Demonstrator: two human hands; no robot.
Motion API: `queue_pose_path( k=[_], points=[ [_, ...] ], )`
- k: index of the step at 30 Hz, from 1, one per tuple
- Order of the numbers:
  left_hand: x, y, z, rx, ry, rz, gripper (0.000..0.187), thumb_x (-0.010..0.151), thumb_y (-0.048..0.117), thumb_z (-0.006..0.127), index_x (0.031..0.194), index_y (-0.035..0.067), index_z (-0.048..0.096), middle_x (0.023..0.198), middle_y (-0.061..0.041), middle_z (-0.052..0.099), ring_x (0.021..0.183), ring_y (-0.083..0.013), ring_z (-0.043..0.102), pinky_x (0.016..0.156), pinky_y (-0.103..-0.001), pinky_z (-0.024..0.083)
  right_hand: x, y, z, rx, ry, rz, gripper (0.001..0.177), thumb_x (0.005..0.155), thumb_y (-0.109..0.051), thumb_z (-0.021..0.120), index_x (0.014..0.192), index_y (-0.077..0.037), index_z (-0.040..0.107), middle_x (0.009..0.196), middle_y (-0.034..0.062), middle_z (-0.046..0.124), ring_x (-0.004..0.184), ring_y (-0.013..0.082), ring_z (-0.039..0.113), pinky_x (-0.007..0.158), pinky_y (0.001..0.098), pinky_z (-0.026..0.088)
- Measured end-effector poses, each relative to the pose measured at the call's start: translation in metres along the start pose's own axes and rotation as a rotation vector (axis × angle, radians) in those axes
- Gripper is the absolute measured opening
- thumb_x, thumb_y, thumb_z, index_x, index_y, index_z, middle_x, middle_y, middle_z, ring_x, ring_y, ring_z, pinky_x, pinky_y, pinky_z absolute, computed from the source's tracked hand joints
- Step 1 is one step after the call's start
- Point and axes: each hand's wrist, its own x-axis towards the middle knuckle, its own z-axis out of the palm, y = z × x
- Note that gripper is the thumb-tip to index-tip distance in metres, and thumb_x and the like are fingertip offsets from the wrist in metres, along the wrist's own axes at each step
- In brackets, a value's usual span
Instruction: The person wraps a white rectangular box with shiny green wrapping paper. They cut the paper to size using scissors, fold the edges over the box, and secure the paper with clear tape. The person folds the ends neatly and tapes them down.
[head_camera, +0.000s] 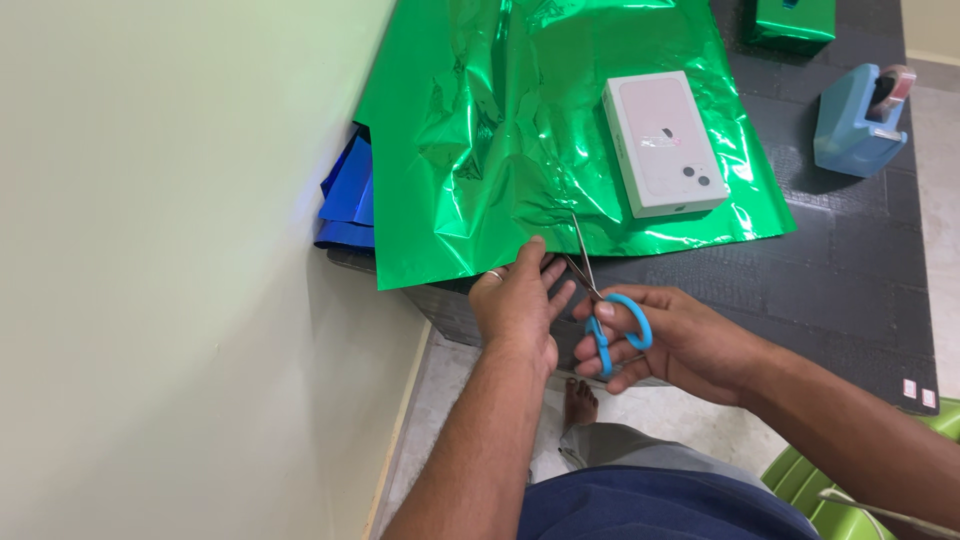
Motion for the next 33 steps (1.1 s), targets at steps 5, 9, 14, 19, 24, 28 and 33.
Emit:
queue_pose_path(
  k=[5,9,14,19,24,28,33],
  points=[
    [-0.001,0.005,0.002,0.014,0.015,0.0,0.045,0.083,0.02,0.074,0.119,-0.003,0.06,0.124,-0.02,0.069,0.116,-0.0341,0.071,0.082,-0.045,0.064,0.006,0.0,0.01,0.027,0.006,-0.03,0.042,0.093,-0.036,0.065,0.119,-0.004,0.066,0.091,0.0093,0.074,0.083,0.0206,0.074,0.071,0.0378,0.062],
    [-0.003,0.01,0.005,0.028,0.046,-0.012,0.047,0.081,0.02,0.074,0.121,-0.002,0.06,0.124,-0.018,0.067,0.114,-0.0332,0.069,0.081,-0.047,0.062,0.004,0.001,0.019,0.026,0.015,-0.034,0.043,0.092,-0.038,0.065,0.12,-0.005,0.067,0.091,0.0067,0.073,0.082,0.0185,0.073,0.069,0.0366,0.061],
    [-0.003,0.012,0.002,0.028,0.059,0.01,0.047,0.08,0.018,0.072,0.121,-0.002,0.06,0.122,-0.016,0.065,0.112,-0.0334,0.069,0.081,-0.051,0.064,0.002,0.0,0.026,0.023,-0.005,-0.031,0.043,0.091,-0.04,0.064,0.118,-0.006,0.068,0.089,0.0076,0.073,0.079,0.019,0.073,0.067,0.0356,0.06],
    [0.003,0.008,-0.006,0.013,0.079,0.004,0.044,0.085,0.021,0.071,0.121,-0.002,0.061,0.119,-0.015,0.068,0.109,-0.0326,0.071,0.078,-0.047,0.063,0.006,0.0,0.029,0.021,-0.034,-0.044,0.044,0.092,-0.04,0.064,0.119,-0.006,0.068,0.089,0.0071,0.072,0.079,0.0176,0.072,0.067,0.035,0.06],
    [0.009,0.002,-0.005,-0.019,0.079,0.072,0.036,0.085,0.015,0.071,0.113,-0.005,0.062,0.112,-0.017,0.068,0.099,-0.0301,0.075,0.072,-0.041,0.066,0.011,-0.003,0.034,0.02,-0.001,-0.046,0.042,0.093,-0.041,0.062,0.116,-0.007,0.068,0.086,0.005,0.07,0.077,0.0158,0.07,0.066,0.0343,0.059],
    [0.011,0.0,-0.005,-0.085,0.07,0.089,0.029,0.085,0.012,0.071,0.104,-0.007,0.062,0.102,-0.018,0.069,0.085,-0.0253,0.075,0.067,-0.035,0.065,0.014,-0.006,0.037,0.023,0.002,-0.057,0.042,0.094,-0.043,0.062,0.113,-0.006,0.069,0.084,0.0045,0.069,0.076,0.0151,0.068,0.065,0.0327,0.058],
    [0.006,0.002,-0.005,-0.049,0.081,0.068,0.022,0.085,0.013,0.072,0.095,-0.005,0.064,0.08,-0.014,0.068,0.059,-0.0157,0.059,0.048,-0.028,0.048,0.016,-0.008,0.042,0.045,0.025,-0.079,0.041,0.094,-0.045,0.062,0.111,-0.008,0.069,0.082,0.0039,0.069,0.073,0.0147,0.067,0.064,0.0318,0.057]
  ],
)
